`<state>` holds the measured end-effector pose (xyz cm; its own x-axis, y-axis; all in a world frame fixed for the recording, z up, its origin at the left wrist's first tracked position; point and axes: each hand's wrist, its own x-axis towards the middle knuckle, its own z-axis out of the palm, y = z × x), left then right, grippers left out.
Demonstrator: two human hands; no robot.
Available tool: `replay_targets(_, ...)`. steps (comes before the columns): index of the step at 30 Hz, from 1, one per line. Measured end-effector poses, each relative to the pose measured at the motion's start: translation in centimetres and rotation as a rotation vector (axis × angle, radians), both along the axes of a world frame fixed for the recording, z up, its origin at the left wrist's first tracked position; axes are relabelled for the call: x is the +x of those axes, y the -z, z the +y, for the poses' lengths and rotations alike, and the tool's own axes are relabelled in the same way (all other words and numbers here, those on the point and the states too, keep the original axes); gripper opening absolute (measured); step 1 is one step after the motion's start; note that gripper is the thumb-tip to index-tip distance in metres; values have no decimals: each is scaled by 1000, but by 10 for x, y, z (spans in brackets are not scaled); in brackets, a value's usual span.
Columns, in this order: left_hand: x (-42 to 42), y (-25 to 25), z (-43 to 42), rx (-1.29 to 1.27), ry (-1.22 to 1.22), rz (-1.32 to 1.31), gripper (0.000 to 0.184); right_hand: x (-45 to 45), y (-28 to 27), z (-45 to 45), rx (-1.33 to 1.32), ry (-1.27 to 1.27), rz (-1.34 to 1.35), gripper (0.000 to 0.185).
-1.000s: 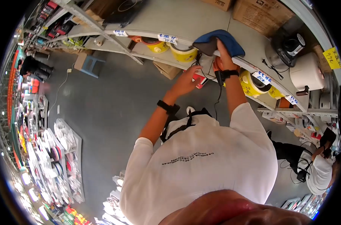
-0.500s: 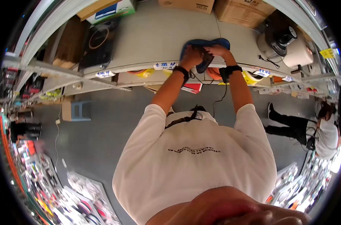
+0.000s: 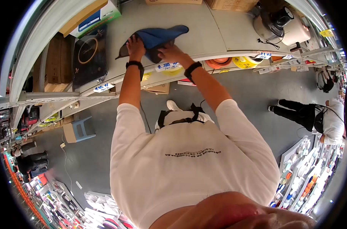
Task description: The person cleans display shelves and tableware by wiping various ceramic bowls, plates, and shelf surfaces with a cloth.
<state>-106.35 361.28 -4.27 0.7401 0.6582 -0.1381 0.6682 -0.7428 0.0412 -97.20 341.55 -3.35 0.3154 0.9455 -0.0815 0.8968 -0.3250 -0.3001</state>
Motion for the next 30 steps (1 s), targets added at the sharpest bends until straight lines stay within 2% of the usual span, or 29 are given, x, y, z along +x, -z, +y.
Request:
replay_targets(2,-28,6,-5,227,43,-48,51,-19,-3,6,20,-19,30,47)
replay_targets(3,-36,4,-7,233,44,-36,51,-30,-5,7,31,-7,54,47)
replay_targets(5,-49,-13,-15,45,-39,54,34,-48,0,9,125,26,60,46)
replay_targets(6,-54,-21,-19,48,-34,69,34,-52,6,8,127,32,75,46)
replay_targets(8,-59,-26,-21,-163,-85,99,50,-56,-11,0,17,105,225,45)
replay_targets(9,-58,-19,-12,-159,-68,108,50,-56,-17,-6,22,122,232,45)
replay_targets(11,-48,22,22,-154,57,207,71,-49,-18,-23,12,201,314,40)
replay_targets(12,-39,19,18,-159,95,211,71,-44,-20,-34,9,240,315,40)
replay_targets(14,-14,7,1,-277,101,304,89,-34,-22,-53,-17,281,323,39)
replay_targets(15,3,3,-11,-271,124,309,92,-32,-20,-62,54,341,267,44)
replay_targets(22,95,16,-58,-255,431,197,88,-6,-30,-100,-2,630,343,49)
replay_targets(24,105,15,-72,-247,554,176,87,-14,-35,-107,53,733,335,51)
replay_targets(27,116,44,-65,-309,795,-160,79,-34,-30,-104,124,806,201,64)
replay_targets(29,131,86,-48,-370,986,-330,74,-48,-24,-88,218,900,303,79)
replay_targets(30,137,105,-40,-394,1084,-409,72,-54,-17,-78,262,904,291,81)
